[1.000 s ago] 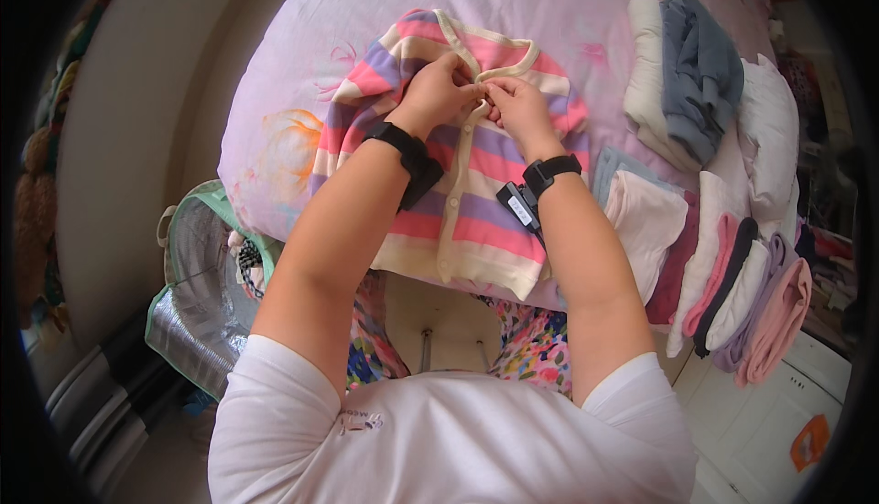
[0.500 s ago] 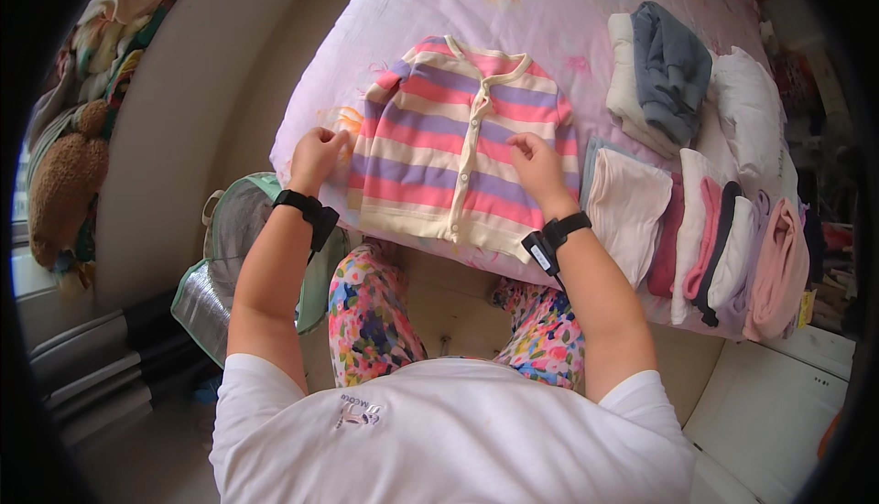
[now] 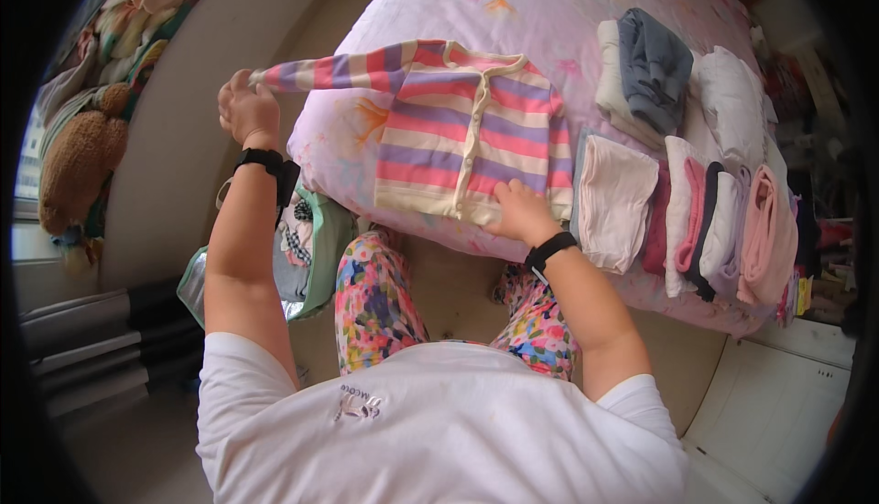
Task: The person sits on the floor and folds various baby clothes, including a striped cardigan, checkered shorts, and a white shirt, placing each folded item on a bed.
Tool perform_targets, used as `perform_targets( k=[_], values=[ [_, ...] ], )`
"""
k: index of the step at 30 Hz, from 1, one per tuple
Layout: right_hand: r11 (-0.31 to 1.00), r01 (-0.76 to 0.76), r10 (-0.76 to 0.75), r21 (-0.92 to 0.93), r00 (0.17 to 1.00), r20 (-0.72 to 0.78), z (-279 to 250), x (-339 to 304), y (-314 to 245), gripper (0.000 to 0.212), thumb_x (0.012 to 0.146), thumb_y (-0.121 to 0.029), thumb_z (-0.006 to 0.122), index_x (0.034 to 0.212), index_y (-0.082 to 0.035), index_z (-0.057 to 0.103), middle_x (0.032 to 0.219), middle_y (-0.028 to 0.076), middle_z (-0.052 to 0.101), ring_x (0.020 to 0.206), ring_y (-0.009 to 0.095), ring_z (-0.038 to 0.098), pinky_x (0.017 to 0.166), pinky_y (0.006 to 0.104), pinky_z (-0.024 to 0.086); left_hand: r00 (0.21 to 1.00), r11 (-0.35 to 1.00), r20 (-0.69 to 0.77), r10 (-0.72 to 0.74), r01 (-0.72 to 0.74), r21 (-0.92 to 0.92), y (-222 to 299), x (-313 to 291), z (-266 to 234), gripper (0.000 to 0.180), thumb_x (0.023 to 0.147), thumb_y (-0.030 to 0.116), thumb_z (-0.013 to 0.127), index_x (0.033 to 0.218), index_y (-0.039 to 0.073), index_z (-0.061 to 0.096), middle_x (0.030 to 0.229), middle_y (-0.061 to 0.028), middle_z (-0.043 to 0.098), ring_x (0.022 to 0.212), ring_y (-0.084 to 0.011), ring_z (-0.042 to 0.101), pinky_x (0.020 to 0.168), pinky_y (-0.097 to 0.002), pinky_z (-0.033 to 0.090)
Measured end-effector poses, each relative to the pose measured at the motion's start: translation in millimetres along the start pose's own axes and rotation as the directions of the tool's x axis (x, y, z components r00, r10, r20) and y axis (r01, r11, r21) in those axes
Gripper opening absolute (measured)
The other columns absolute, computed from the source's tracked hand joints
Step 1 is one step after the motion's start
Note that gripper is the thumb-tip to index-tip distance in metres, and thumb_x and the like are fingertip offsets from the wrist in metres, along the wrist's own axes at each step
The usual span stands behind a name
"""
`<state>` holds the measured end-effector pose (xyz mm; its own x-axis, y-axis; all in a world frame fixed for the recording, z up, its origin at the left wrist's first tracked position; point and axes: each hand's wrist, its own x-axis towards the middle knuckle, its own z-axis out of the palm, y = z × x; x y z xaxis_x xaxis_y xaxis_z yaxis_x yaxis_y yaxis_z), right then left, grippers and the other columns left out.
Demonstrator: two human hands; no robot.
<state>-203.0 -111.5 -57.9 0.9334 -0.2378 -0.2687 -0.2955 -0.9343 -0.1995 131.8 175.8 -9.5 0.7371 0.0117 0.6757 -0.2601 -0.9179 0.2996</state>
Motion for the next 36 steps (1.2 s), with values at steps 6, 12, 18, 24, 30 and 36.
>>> perform_targets(
  k=[6, 12, 18, 24, 30, 36],
  values=[
    [0.942, 0.127, -0.182, -0.312, 0.972, -0.152, 21, -6, -7, 0.028, 0.071, -0.018, 0.066, 0.096, -0.01, 0.054, 0.096, 0.007, 0.056, 0.094, 0.028, 0.058, 0.078, 0.0393, 0.045, 0.377, 0.996, 0.925, -0.035, 0.093, -0.001, 14, -85, -8, 0.064, 0.084, 0.061, 0.054, 0.102, 0.001, 0.068, 0.1, -0.0223, 0.067, 0.094, -0.0338, 0.065, 0.082, -0.0409, 0.049],
    [0.977, 0.21, -0.212, -0.031, 0.967, -0.143, 14, -11, 6, 0.017, 0.074, -0.015, 0.062, 0.089, -0.009, 0.059, 0.086, 0.01, 0.063, 0.085, 0.031, 0.063, 0.071, 0.0454, 0.049, -0.018, 0.633, 0.98, 0.197, 0.766, -0.113, 36, -157, -15, 0.037, 0.09, 0.037, 0.06, 0.098, 0.001, 0.065, 0.088, -0.0081, 0.067, 0.085, -0.0221, 0.065, 0.075, -0.0289, 0.05],
    [0.946, 0.241, -0.296, 0.215, 0.915, 0.275, -18, -23, 8, 0.028, 0.073, -0.031, 0.063, 0.09, -0.008, 0.063, 0.091, 0.012, 0.067, 0.088, 0.033, 0.064, 0.072, 0.045, 0.049, -0.254, 0.725, 0.967, 0.004, 0.667, 0.172, 0, -107, -52, 0.032, 0.088, 0.036, 0.057, 0.1, 0.007, 0.062, 0.096, -0.0031, 0.065, 0.089, -0.0167, 0.063, 0.076, -0.0304, 0.05],
    [0.992, 0.028, -0.014, 0.119, 0.993, -0.119, -2, -6, 17, 0.035, 0.075, -0.03, 0.063, 0.102, -0.006, 0.061, 0.101, 0.015, 0.065, 0.098, 0.031, 0.062, 0.082, 0.043, 0.049, 0.074, 0.571, 0.99, -0.12, 0.821, 0.008, 0, -100, -13, 0.05, 0.089, 0.05, 0.051, 0.112, 0.007, 0.059, 0.101, -0.0036, 0.065, 0.096, -0.016, 0.061, 0.085, -0.0315, 0.045],
    [0.989, -0.121, 0.12, 0.084, 0.993, 0.024, 18, 17, 25, 0.037, 0.073, -0.016, 0.058, 0.108, -0.004, 0.052, 0.108, 0.017, 0.061, 0.102, 0.034, 0.06, 0.087, 0.0429, 0.048, 0.142, 0.069, 0.978, -0.153, 0.989, -0.133, 25, -69, 70, 0.064, 0.09, 0.05, 0.054, 0.126, -0.001, 0.047, 0.117, -0.0134, 0.061, 0.104, -0.023, 0.061, 0.09, -0.0348, 0.049],
    [0.981, -0.109, 0.095, 0.159, 0.991, 0.09, 13, 28, 32, 0.038, 0.069, -0.018, 0.062, 0.102, -0.004, 0.05, 0.103, 0.019, 0.06, 0.099, 0.035, 0.06, 0.085, 0.0434, 0.048, 0.182, -0.171, 0.963, -0.199, 0.961, -0.217, 51, -40, 123, 0.03, 0.088, 0.021, 0.064, 0.108, 0.0, 0.057, 0.101, -0.0105, 0.062, 0.092, -0.0242, 0.063, 0.086, -0.034, 0.053]
  ],
)
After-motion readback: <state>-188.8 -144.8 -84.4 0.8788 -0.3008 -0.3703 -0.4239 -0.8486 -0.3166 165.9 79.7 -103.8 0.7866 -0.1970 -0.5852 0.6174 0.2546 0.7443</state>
